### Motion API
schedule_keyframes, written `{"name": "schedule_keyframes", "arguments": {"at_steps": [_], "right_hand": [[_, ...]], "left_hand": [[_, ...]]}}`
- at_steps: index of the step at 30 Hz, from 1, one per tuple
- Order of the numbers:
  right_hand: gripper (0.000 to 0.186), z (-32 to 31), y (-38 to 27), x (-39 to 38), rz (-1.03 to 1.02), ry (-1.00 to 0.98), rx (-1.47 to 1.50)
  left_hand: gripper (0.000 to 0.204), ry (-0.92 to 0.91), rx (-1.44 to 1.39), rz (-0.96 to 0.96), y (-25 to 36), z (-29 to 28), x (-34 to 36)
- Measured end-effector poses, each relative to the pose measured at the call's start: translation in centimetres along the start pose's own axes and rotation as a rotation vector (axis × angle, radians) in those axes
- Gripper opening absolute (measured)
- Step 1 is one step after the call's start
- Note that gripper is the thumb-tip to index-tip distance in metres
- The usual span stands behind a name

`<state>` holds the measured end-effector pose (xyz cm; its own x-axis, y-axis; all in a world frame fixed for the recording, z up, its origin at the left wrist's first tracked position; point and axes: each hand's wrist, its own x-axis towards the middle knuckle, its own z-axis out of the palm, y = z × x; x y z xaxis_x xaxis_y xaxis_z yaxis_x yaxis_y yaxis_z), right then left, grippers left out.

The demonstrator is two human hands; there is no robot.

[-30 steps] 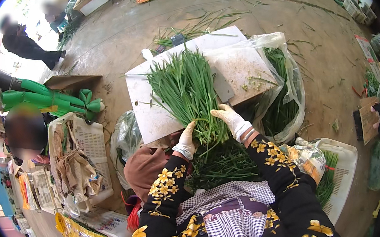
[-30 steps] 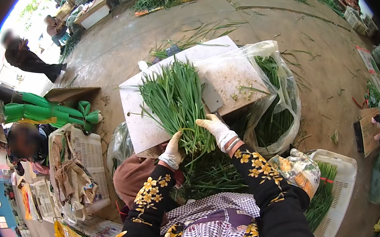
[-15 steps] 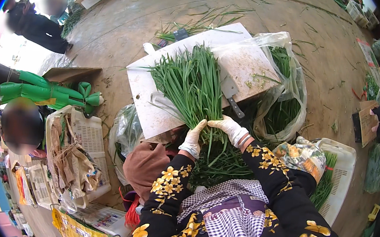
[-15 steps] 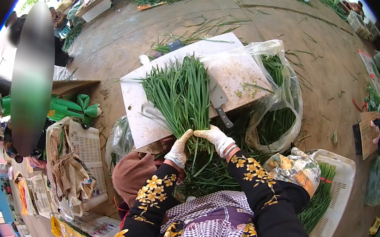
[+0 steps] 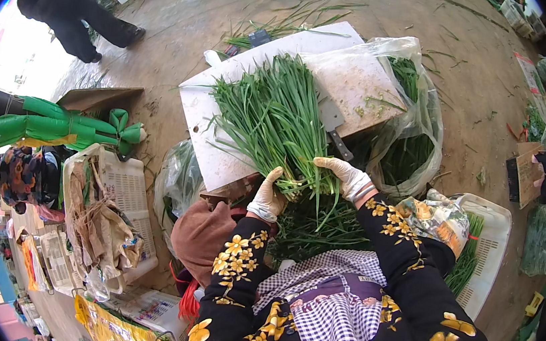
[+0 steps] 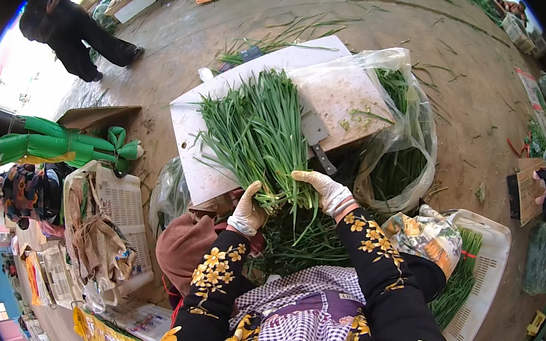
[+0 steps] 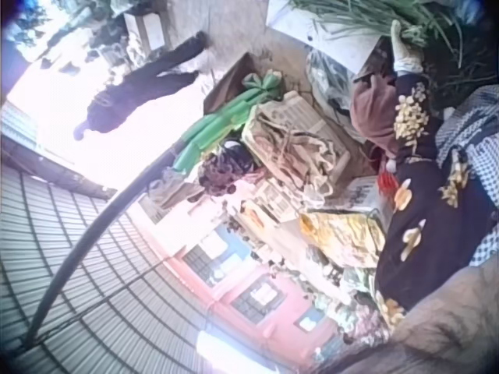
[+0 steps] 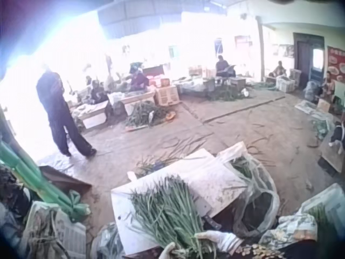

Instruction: The person gathers green onions, trims the ends with a knife, aligns them into bundles, and ties each bundle with a red rubber band. The finished bundles are placed into a white plastic basket.

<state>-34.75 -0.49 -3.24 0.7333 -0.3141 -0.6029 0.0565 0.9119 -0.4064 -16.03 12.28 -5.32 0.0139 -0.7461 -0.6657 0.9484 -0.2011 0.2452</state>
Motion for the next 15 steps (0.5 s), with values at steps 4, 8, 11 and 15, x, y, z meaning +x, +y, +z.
{"name": "schedule_keyframes", "arguments": {"at_steps": [4,8,11,15], "right_hand": [[0.027,0.9,-1.5,-0.9,-0.019,0.004,0.017],[0.03,-0.6,-3.0,-1.9,-0.133,0.011,0.018],[0.037,-1.5,-4.9,-3.6,-0.214,0.058,0.0],[0.03,-1.3,-7.2,-6.3,-0.252,-0.053,0.006]], "left_hand": [[0.025,-0.005,-0.028,0.025,0.1,-1.4,0.5],[0.025,0.047,-0.061,0.012,0.5,-1.4,0.6],[0.025,0.054,-0.024,0.031,1.6,-1.9,0.5],[0.017,0.11,0.149,0.092,3.2,-0.4,-0.1]]}}
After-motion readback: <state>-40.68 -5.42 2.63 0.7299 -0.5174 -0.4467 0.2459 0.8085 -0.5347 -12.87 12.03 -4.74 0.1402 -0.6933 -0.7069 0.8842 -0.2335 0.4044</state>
